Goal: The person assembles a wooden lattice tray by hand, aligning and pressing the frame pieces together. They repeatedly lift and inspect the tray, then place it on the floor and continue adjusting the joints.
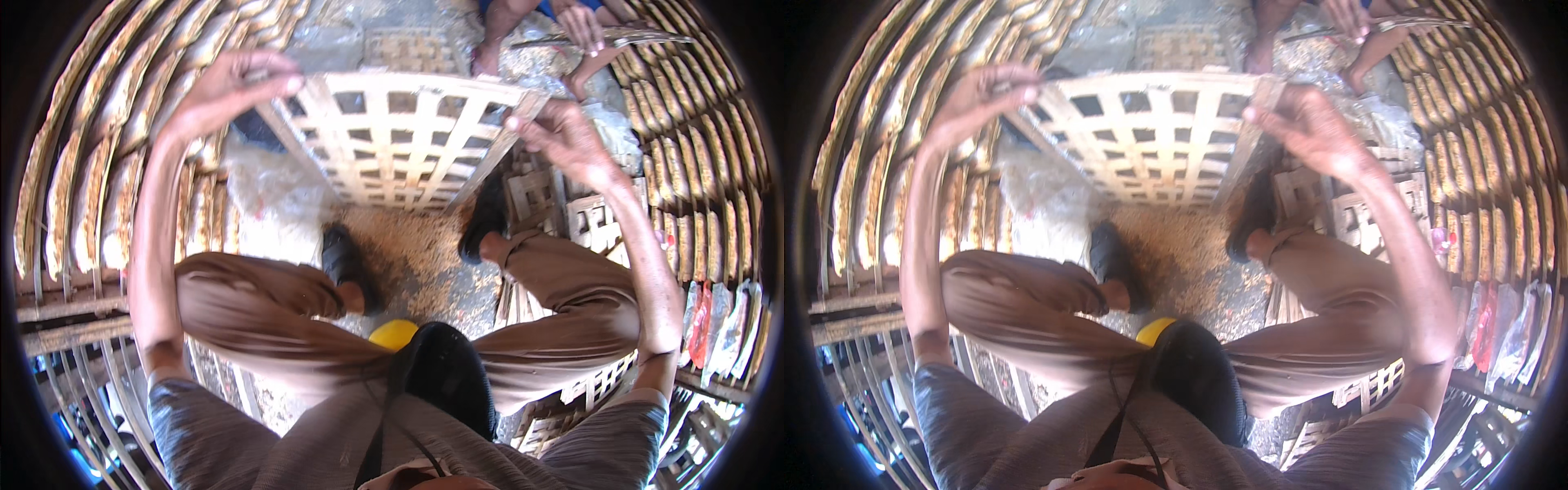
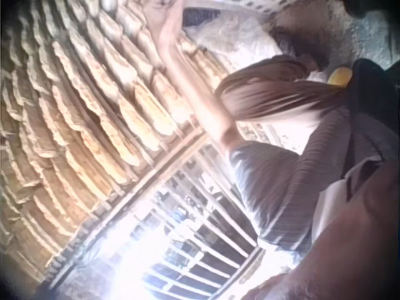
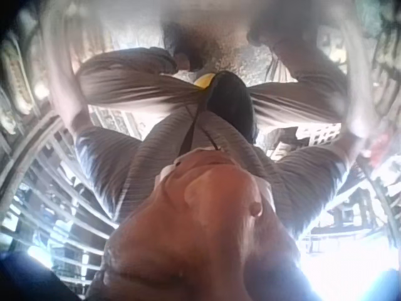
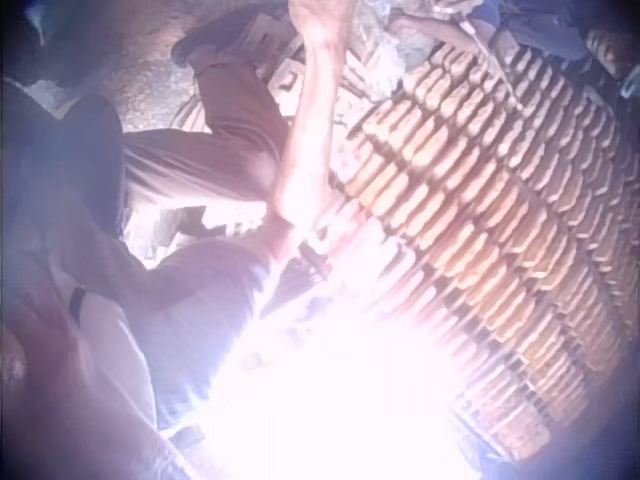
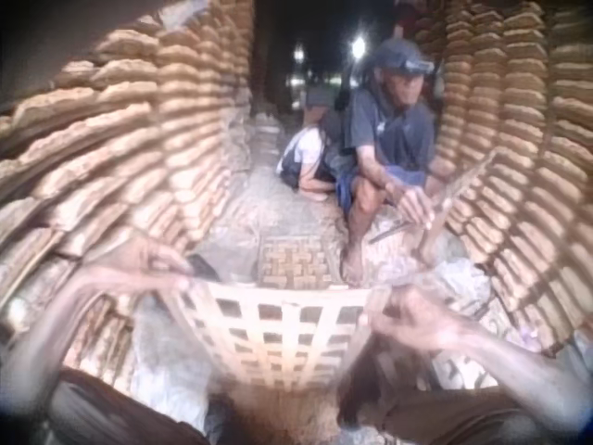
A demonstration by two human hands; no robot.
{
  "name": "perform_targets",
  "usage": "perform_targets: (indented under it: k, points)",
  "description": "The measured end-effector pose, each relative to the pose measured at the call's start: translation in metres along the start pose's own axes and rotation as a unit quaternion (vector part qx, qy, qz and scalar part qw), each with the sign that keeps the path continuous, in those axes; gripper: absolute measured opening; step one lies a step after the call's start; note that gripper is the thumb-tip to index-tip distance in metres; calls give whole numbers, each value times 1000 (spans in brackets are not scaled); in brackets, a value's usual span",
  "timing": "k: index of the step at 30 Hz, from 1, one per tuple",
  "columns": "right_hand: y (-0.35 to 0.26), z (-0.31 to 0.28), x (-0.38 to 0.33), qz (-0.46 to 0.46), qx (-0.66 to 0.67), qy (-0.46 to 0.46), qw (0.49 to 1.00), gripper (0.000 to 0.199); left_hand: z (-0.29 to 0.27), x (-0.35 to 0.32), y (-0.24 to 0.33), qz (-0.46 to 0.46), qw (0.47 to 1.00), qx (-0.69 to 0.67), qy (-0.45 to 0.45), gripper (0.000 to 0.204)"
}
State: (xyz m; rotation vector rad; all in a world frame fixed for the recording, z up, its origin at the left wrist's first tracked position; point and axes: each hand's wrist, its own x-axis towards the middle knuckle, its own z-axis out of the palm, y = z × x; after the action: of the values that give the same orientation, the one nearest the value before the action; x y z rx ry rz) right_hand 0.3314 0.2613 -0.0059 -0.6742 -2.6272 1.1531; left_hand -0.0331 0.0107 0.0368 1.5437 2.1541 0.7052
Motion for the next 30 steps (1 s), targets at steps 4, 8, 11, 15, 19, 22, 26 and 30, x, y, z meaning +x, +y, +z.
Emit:
perform_targets:
  k: [4,8,11,15,19,22,26,30]
  points:
    - [5,1,7,19,44,-6,999,40,5,-4,-28,5,993,-118,22,23]
    - [-10,-4,4,50,175,67,981,44,4,-9,-10,30,970,-219,102,22]
    - [-16,-10,10,-34,243,140,959,42,11,-14,3,27,869,-485,98,28]
    - [-16,-7,14,-35,226,200,953,39,28,-18,-12,-28,972,-231,31,35]
    - [-25,-16,5,-16,252,199,947,36,43,-12,2,17,917,-383,110,45]
    - [-32,-19,2,-33,281,167,944,36,38,-7,17,8,879,-435,193,48]
    - [-39,-14,1,-28,271,73,959,48,17,4,24,21,871,-388,301,46]
    - [-28,7,1,17,206,-43,978,43,5,6,20,-2,847,-424,320,43]
